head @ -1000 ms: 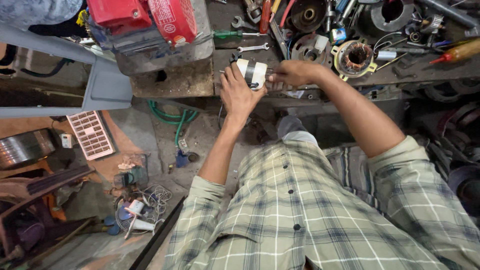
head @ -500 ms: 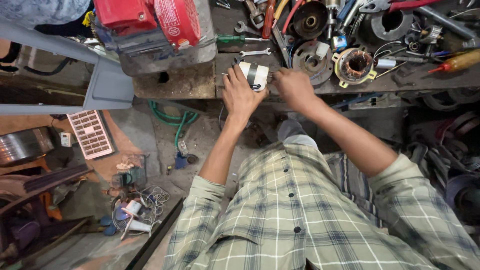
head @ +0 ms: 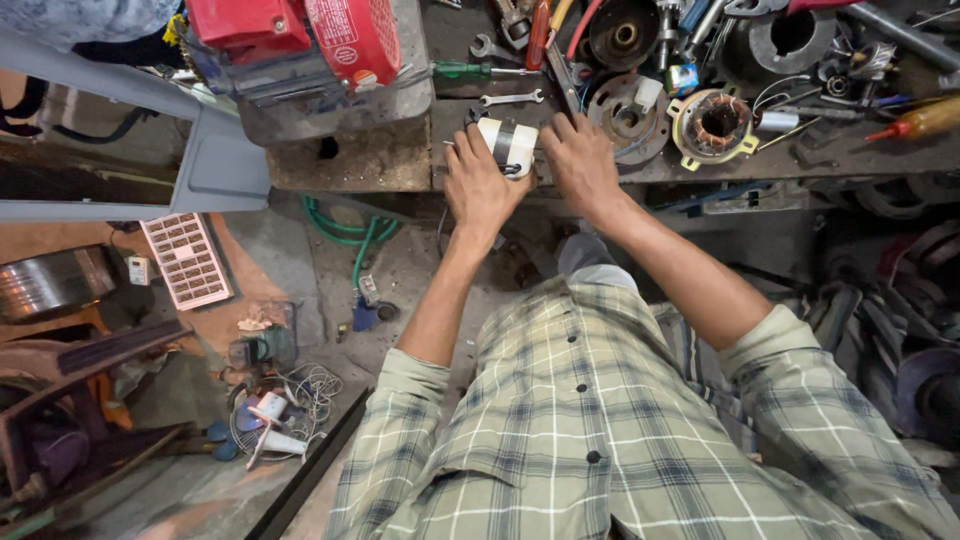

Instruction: The person holds a cylindrical electrical component and uses pliers to adjust wires and parts on its surface. They rotate the component to access different sides, then place it on the workbench and pick up a second similar component to compare or inspect it.

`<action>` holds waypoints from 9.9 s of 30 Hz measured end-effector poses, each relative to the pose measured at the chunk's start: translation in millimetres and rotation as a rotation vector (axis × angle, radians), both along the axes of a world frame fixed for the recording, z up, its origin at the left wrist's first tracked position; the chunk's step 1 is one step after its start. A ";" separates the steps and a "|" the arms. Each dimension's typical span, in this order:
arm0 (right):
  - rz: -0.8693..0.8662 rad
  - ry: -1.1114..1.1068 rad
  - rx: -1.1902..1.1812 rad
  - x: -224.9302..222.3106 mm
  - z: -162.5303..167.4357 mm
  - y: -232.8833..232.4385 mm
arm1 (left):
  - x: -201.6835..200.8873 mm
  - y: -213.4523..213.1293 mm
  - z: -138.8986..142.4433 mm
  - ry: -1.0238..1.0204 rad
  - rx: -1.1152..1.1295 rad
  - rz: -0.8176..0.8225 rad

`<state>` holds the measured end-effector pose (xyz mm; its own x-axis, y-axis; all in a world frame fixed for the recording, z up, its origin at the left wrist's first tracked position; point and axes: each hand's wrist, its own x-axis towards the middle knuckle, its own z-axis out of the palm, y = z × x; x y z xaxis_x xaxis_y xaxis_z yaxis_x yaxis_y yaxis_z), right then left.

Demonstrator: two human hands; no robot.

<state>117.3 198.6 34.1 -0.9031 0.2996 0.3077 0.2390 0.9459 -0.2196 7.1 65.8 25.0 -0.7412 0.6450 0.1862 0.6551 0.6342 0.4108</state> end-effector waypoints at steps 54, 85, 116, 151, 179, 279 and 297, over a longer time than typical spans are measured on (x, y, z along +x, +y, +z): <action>-0.180 0.192 -0.959 33.3 -46.9 27.3 | -5.2 -2.8 10.0 -0.078 -0.032 -0.015; 0.234 -0.109 -0.736 -8.6 9.9 -6.5 | -31.2 -31.7 21.5 -0.100 0.124 0.000; 0.187 -0.120 -0.599 0.0 3.8 47.7 | 36.4 -49.0 -38.1 -0.119 0.198 0.103; 0.274 -0.102 -0.080 -89.5 -47.6 71.4 | -4.0 -28.6 -46.2 -0.303 0.235 0.134; 0.392 -0.347 0.092 -107.9 -67.5 109.4 | 6.8 -11.7 -67.8 -0.245 0.318 0.171; 0.132 0.102 -1.093 31.1 -47.4 72.5 | 8.5 -15.4 -74.6 -0.118 0.217 0.089; 0.214 -0.055 -1.186 -13.8 -65.5 103.7 | 5.1 -3.2 -47.4 -0.254 0.210 0.151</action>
